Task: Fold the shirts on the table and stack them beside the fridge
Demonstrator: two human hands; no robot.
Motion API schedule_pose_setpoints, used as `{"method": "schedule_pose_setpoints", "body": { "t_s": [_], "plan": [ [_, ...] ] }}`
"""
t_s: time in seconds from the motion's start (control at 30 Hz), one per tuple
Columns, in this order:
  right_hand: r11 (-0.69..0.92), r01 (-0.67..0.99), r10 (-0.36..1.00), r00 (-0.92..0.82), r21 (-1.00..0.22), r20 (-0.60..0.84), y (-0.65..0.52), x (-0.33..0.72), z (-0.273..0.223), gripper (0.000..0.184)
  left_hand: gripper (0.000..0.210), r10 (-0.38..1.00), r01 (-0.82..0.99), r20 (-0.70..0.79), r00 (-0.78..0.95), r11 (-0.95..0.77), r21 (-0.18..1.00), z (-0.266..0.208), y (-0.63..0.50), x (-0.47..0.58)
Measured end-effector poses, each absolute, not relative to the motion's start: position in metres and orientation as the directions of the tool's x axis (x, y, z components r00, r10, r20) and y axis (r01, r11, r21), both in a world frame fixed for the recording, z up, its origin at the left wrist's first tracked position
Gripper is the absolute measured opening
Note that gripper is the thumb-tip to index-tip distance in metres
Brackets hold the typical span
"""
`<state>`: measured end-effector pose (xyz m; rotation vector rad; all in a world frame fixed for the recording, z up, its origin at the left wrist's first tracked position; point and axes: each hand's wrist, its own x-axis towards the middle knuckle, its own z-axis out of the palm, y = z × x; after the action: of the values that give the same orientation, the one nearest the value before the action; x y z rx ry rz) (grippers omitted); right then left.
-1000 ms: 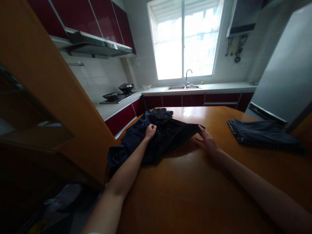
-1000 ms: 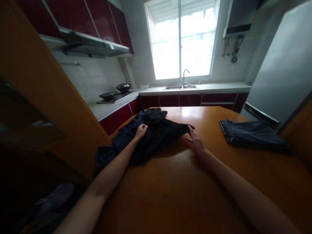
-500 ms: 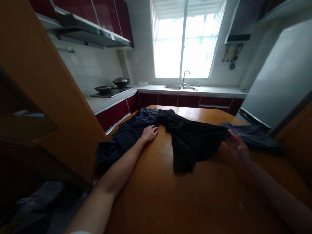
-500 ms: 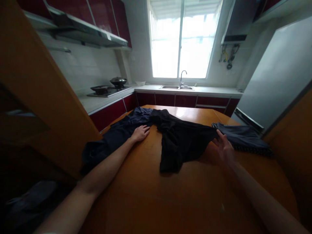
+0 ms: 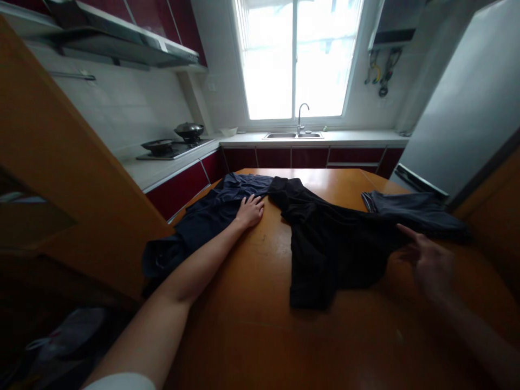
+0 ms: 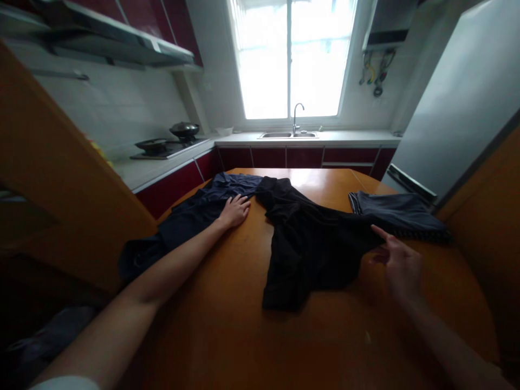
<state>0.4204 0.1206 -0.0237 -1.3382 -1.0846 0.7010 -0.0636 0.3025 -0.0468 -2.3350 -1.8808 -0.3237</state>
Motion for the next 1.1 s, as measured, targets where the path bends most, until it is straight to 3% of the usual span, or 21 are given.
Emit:
{"method": "schedule_pose_setpoints", "body": {
  "t_s": [0.1, 0.3, 0.57, 0.67, 0.73, 0.83, 0.93, 1.0, 1.1],
  "plan": [
    [0.048, 0.349, 0.900, 0.391, -0.936, 0.192, 0.128, 0.419, -0.029, 0.047, 0.042, 0.949, 0.968, 0.198, 0.244, -0.251, 0.008, -0.041, 0.333, -0.054],
    [0.019, 0.647, 0.926, 0.277, -0.762, 0.259, 0.135, 0.431, -0.047, 0.037, 0.041, 0.976, 0.985, 0.127, 0.175, -0.173, -0.027, -0.034, 0.400, -0.053],
    [-0.023, 0.750, 0.954, 0.214, -0.661, 0.209, 0.134, 0.436, -0.045, 0.041, 0.036, 0.988, 0.994, 0.129, -0.088, 0.096, -0.057, -0.013, 0.432, -0.103],
    [-0.061, 0.837, 0.971, 0.176, -0.544, 0.162, 0.126, 0.444, -0.036, 0.044, 0.027, 0.978, 0.987, 0.138, -0.155, 0.159, -0.018, -0.007, 0.426, -0.114],
    [-0.143, 0.918, 0.964, 0.215, -0.370, 0.160, 0.122, 0.449, -0.026, 0.049, 0.027, 0.978, 0.992, 0.167, -0.127, 0.128, 0.005, -0.004, 0.423, -0.105],
    [-0.123, 0.977, 0.932, 0.175, -0.177, 0.318, 0.123, 0.448, -0.010, 0.052, 0.036, 0.972, 1.000, 0.234, -0.009, 0.005, 0.019, 0.002, 0.411, -0.065],
    [0.131, 0.974, 0.902, -0.040, -0.185, 0.430, 0.138, 0.427, -0.003, 0.044, 0.040, 0.944, 0.972, 0.275, 0.182, -0.215, 0.092, 0.004, 0.383, -0.010],
    [0.249, 0.938, 0.907, -0.139, -0.241, 0.398, 0.153, 0.407, -0.006, 0.038, 0.045, 0.904, 0.904, 0.255, 0.343, -0.392, 0.173, 0.000, 0.357, 0.022],
    [0.341, 0.886, 0.912, -0.230, -0.313, 0.341, 0.179, 0.378, -0.020, 0.034, 0.055, 0.868, 0.828, 0.176, 0.464, -0.496, 0.262, -0.014, 0.323, 0.049]
  ]
}}
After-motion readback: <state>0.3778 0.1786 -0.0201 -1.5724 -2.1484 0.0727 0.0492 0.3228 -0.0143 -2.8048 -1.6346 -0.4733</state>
